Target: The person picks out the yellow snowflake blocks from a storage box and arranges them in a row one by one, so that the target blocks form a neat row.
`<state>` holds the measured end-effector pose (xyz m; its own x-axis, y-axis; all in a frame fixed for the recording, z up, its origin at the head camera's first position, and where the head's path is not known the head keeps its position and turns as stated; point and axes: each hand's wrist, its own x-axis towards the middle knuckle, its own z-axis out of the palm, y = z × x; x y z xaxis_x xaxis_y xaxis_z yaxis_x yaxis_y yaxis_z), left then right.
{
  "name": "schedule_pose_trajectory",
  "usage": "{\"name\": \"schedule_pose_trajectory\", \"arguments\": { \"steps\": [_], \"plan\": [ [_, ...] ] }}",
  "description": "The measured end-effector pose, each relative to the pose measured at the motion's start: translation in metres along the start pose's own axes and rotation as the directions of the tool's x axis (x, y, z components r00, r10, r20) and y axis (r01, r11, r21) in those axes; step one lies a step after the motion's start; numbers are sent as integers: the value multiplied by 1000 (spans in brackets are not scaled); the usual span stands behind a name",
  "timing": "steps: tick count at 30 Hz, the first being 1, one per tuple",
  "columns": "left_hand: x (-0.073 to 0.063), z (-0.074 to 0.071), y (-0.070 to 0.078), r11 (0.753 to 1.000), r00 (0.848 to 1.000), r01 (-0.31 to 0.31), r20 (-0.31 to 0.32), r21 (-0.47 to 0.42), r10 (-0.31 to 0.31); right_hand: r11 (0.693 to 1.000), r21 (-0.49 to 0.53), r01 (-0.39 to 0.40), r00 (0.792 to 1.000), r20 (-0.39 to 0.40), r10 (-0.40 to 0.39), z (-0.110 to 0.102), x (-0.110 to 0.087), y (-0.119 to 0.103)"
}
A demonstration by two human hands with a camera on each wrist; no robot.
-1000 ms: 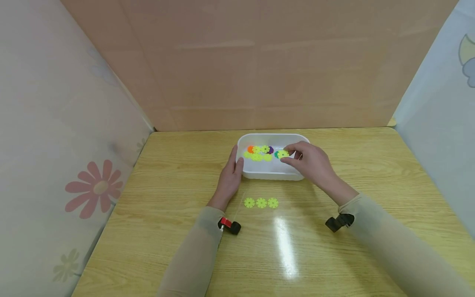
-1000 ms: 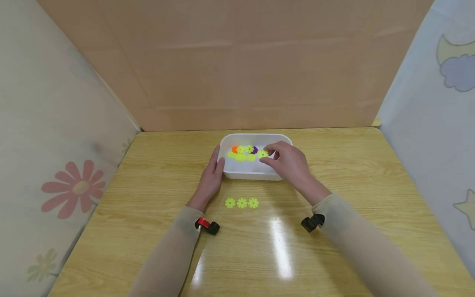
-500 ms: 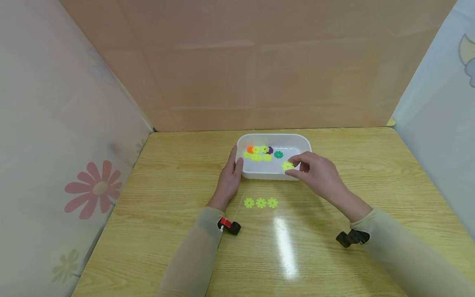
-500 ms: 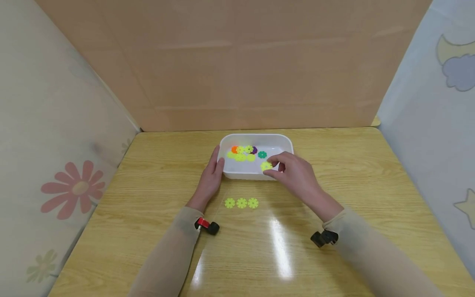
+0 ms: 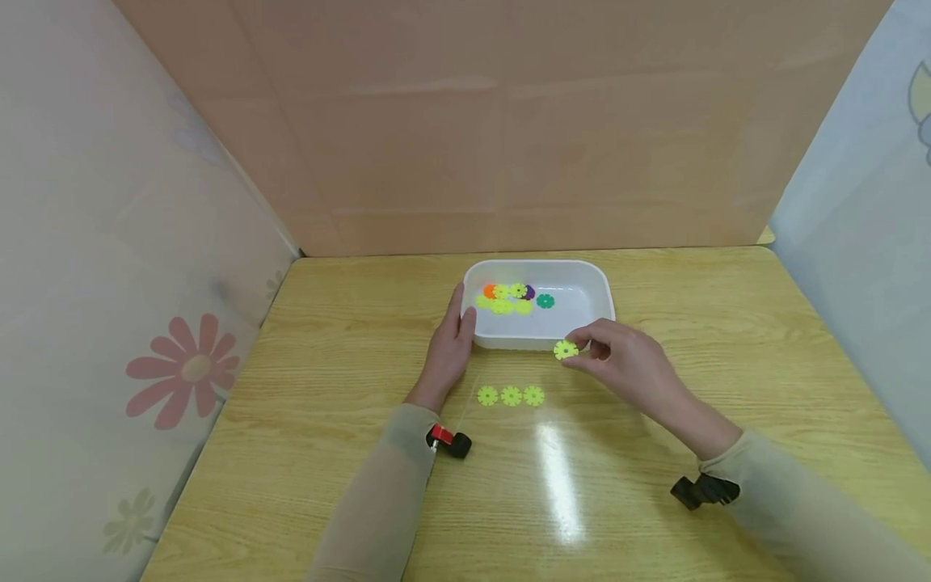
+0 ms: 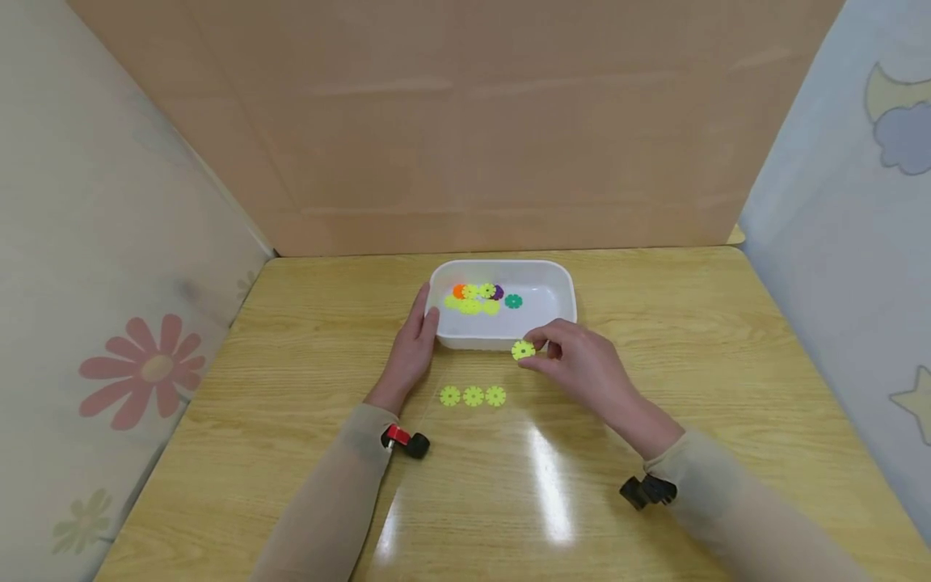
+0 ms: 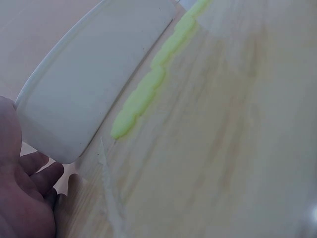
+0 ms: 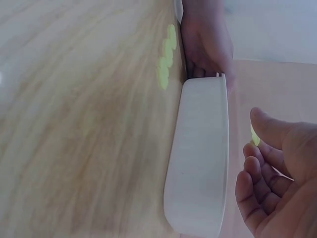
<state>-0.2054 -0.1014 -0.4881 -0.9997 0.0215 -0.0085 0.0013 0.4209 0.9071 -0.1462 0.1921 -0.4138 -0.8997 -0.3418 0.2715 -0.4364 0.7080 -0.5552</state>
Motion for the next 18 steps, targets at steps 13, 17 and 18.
{"name": "schedule_pose_trajectory", "arguments": {
  "steps": [13, 17, 18],
  "plan": [
    [0, 0, 0, 1000, 1000, -4, 0, -4, 4, 999, 37, 0, 995, 98, -4, 18, -17, 4],
    [0, 0, -1, 1000, 1000, -2, -2, -13, 2, 999, 33, -6, 994, 114, 2, 23, -21, 9],
    [0, 0, -1, 1000, 1000, -2, -2, -16, 2, 999, 34, -5, 993, 118, 1, 25, -21, 10]
  ]
}}
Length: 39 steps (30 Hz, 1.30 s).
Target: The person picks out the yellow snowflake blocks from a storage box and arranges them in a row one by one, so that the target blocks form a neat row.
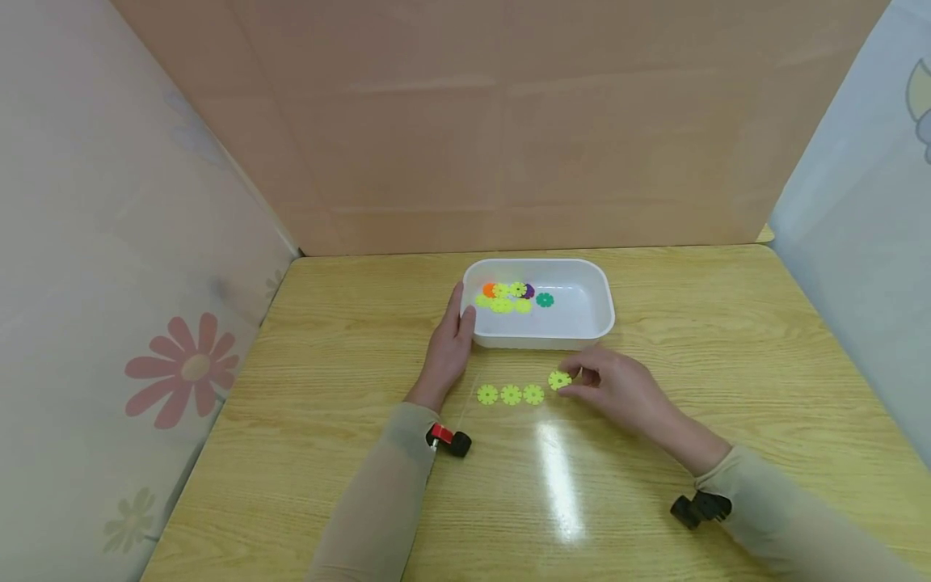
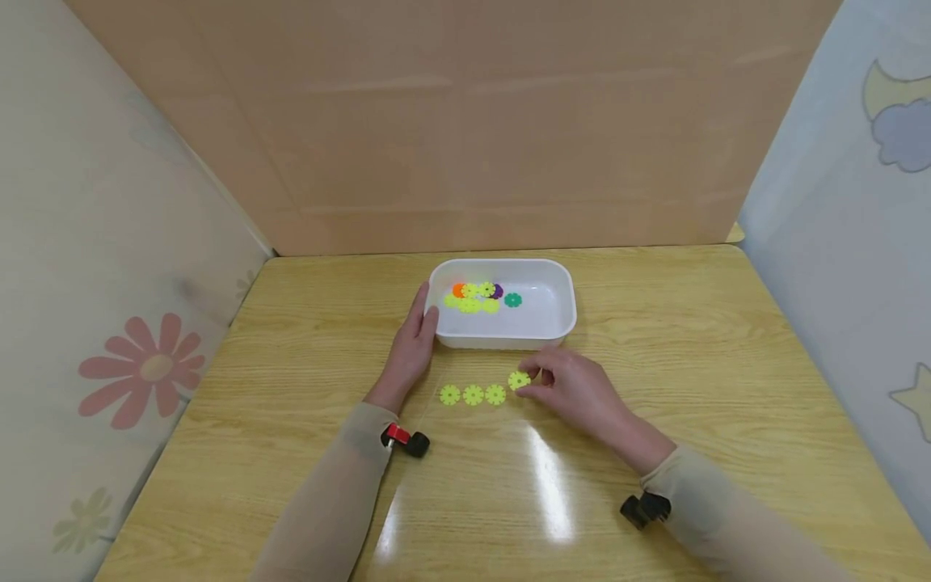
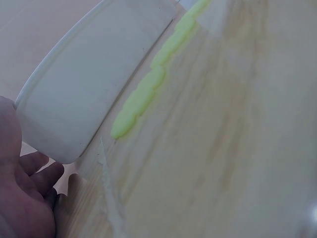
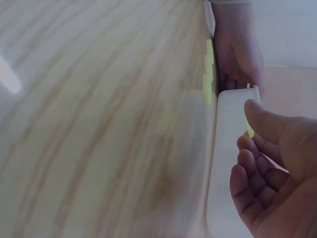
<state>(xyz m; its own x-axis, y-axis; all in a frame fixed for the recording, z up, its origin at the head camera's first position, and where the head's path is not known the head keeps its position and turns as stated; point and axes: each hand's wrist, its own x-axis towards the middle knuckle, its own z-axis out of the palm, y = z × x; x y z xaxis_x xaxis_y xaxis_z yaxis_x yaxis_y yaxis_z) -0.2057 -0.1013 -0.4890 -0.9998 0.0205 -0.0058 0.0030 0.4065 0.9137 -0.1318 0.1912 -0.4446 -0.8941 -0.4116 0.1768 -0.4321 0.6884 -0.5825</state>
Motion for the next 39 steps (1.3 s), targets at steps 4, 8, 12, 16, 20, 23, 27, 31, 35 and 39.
{"name": "schedule_pose_trajectory", "arguments": {
  "steps": [4, 8, 12, 16, 20, 23, 27, 31, 35, 39],
  "plan": [
    [1, 0, -1, 1000, 1000, -3, -5, -2, 3, 1000, 2, 7, 1000, 10, -7, 5, -1, 5],
    [1, 0, -1, 1000, 1000, -3, -7, -4, 3, 1000, 17, 13, 1000, 26, -13, 8, -1, 8],
    [1, 0, -1, 1000, 1000, -1, -3, -5, 1, 1000, 18, -2, 998, 59, 0, 10, -2, 11],
    [0, 0, 0, 1000, 1000, 1, -1, 1, -1, 1000, 13, -12, 996, 88, 11, 11, -2, 14],
    [1, 0, 0, 1000, 1000, 6, 1, 0, -6, 1000, 19, -21, 994, 104, 19, 12, -1, 15],
    [1, 0, 0, 1000, 1000, 6, 3, -5, -6, 999, 23, -35, 993, 115, 32, 13, 0, 15],
    [1, 0, 0, 1000, 1000, 2, 3, -4, -2, 999, 25, -45, 991, 125, 42, 13, 0, 15],
    [1, 0, 0, 1000, 1000, -1, 3, -3, 1, 999, 23, -49, 990, 136, 45, 13, 1, 14],
    [0, 0, 1, 1000, 1000, -2, 4, 2, 2, 998, 11, -59, 988, 145, 57, 13, 0, 13],
    [-1, 0, 2, 1000, 1000, 9, 5, -1, -9, 998, 4, -56, 987, 151, 54, 12, 0, 13]
  ]
}}
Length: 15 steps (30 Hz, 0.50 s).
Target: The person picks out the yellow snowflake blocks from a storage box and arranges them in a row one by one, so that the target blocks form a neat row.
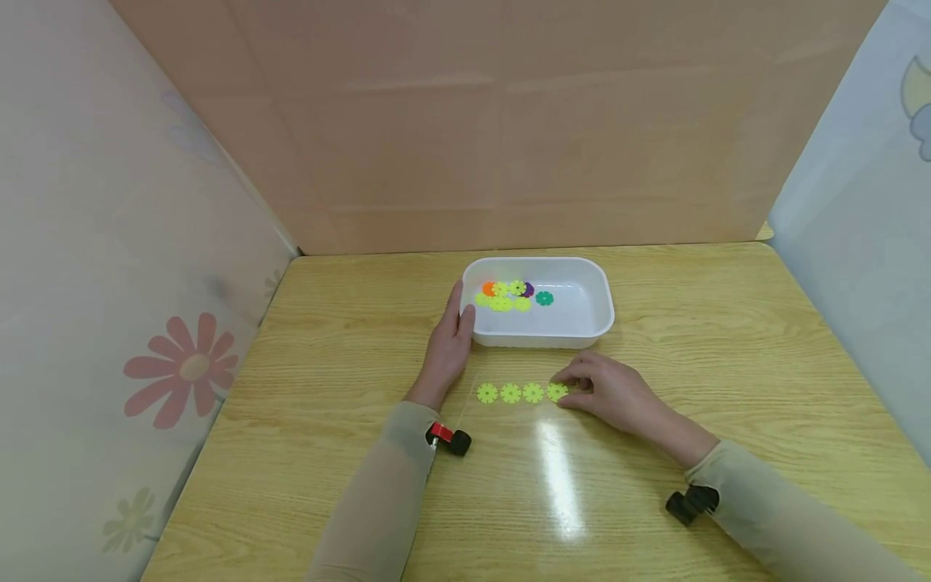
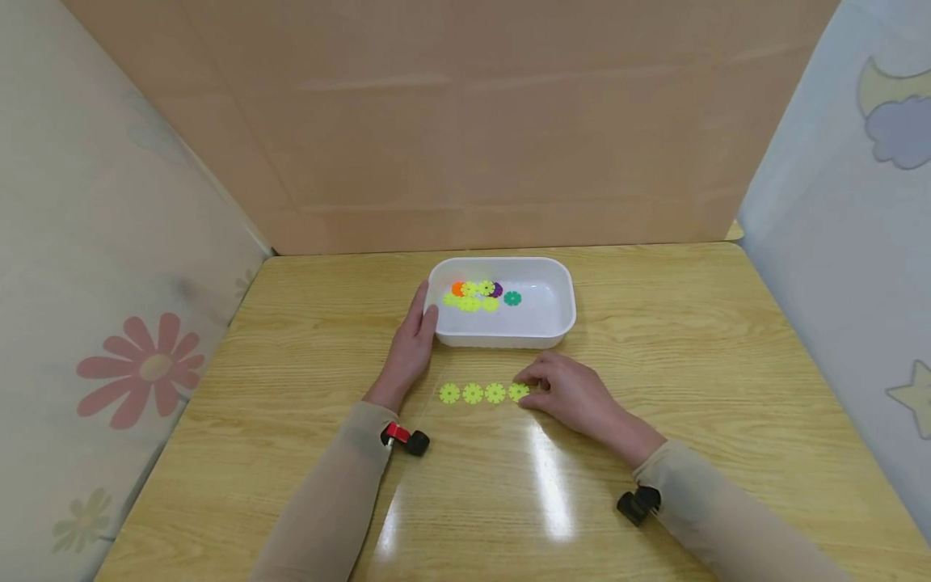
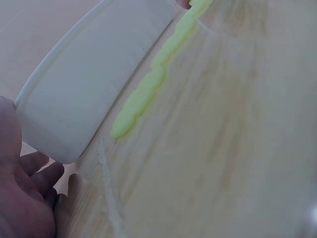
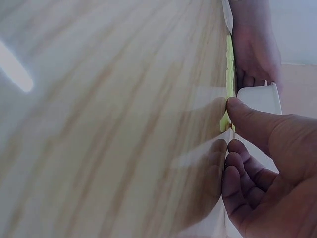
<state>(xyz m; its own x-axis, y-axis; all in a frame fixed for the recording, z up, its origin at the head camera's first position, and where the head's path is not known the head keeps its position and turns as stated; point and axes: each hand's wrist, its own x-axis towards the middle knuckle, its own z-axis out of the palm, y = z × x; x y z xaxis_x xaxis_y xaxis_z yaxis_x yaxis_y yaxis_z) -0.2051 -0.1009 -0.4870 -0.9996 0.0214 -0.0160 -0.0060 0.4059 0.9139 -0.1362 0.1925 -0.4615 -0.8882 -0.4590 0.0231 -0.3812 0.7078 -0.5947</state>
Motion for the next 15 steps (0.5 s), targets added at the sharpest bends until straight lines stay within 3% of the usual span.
{"name": "schedule_pose_trajectory", "arguments": {
  "steps": [10, 15],
  "plan": [
    [0, 0, 1, 1000, 1000, 4, -3, 5, -4, 1000, -3, 12, 1000, 24, -12, -2, -1, 0],
    [-1, 0, 2, 1000, 1000, -1, -3, 6, 1, 999, -24, 32, 999, -8, -32, -8, -2, -5]
  ]
}}
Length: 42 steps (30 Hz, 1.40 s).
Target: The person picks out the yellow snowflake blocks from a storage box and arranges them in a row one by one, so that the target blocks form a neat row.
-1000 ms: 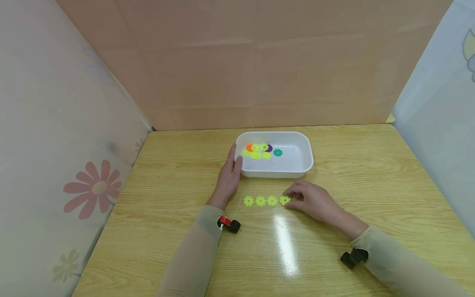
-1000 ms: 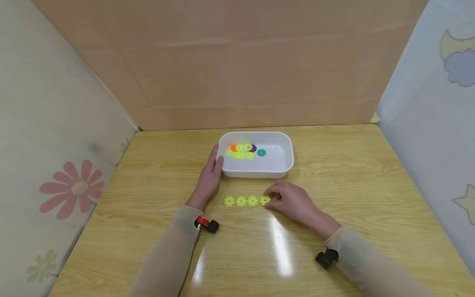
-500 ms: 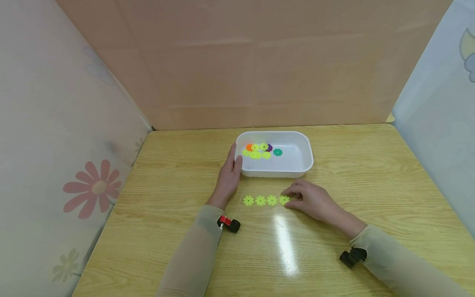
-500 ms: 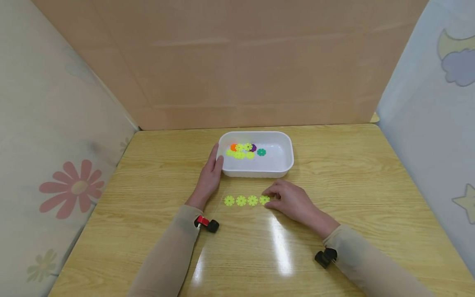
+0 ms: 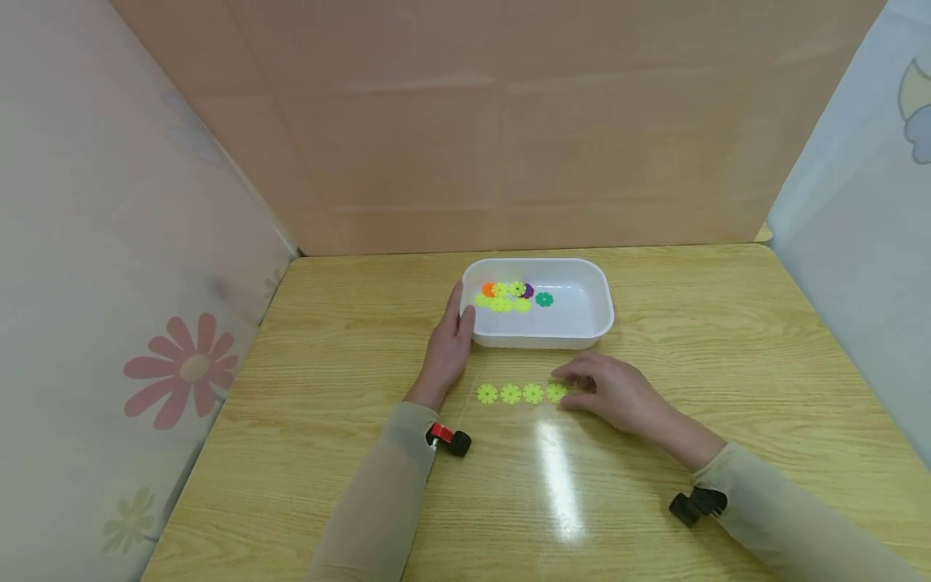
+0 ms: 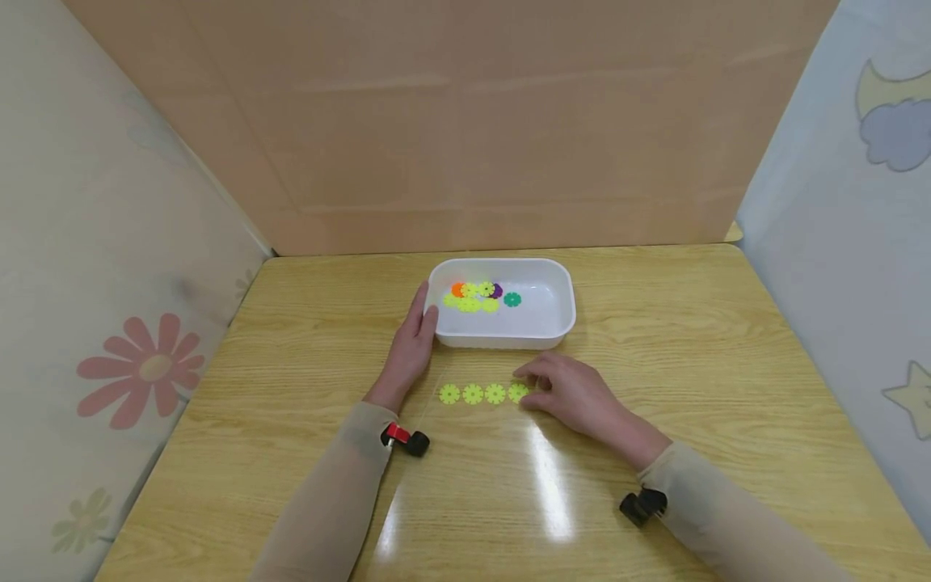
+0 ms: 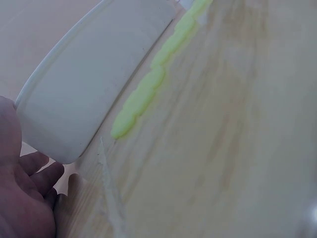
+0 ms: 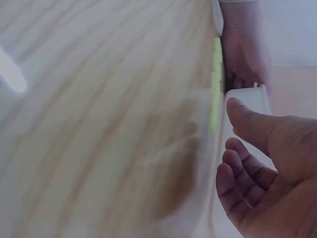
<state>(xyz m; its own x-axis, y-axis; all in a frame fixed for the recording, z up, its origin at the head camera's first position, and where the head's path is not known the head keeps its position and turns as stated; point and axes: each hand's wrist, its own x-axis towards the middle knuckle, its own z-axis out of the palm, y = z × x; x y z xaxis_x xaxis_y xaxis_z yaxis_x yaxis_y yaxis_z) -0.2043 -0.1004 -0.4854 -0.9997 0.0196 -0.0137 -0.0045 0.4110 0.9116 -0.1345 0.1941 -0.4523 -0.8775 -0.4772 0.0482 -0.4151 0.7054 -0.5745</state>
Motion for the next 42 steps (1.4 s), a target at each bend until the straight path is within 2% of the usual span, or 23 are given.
{"name": "schedule_pose_trajectory", "arguments": {
  "steps": [6, 13, 19, 24, 32, 42],
  "plan": [
    [1, 0, 0, 1000, 1000, -3, -2, -2, 3, 999, -1, 48, 995, -89, -48, -15, 5, -13],
    [2, -1, -3, 1000, 1000, -8, 2, -8, 8, 992, -13, 123, 974, -192, -124, -32, 22, -19],
    [2, -1, -4, 1000, 1000, -21, 3, -15, 21, 994, 0, 114, 967, -228, -111, -41, 45, -18],
    [1, 0, -5, 1000, 1000, -5, 2, -8, 5, 998, 24, 60, 974, -219, -53, -44, 67, -14],
    [0, 1, -4, 1000, 1000, 0, 6, -9, 0, 998, 61, -29, 988, -148, 38, -42, 100, -4],
    [1, 1, -3, 1000, 1000, 6, 4, 1, -6, 998, 52, -39, 996, -76, 43, -31, 130, 10]
  ]
}}
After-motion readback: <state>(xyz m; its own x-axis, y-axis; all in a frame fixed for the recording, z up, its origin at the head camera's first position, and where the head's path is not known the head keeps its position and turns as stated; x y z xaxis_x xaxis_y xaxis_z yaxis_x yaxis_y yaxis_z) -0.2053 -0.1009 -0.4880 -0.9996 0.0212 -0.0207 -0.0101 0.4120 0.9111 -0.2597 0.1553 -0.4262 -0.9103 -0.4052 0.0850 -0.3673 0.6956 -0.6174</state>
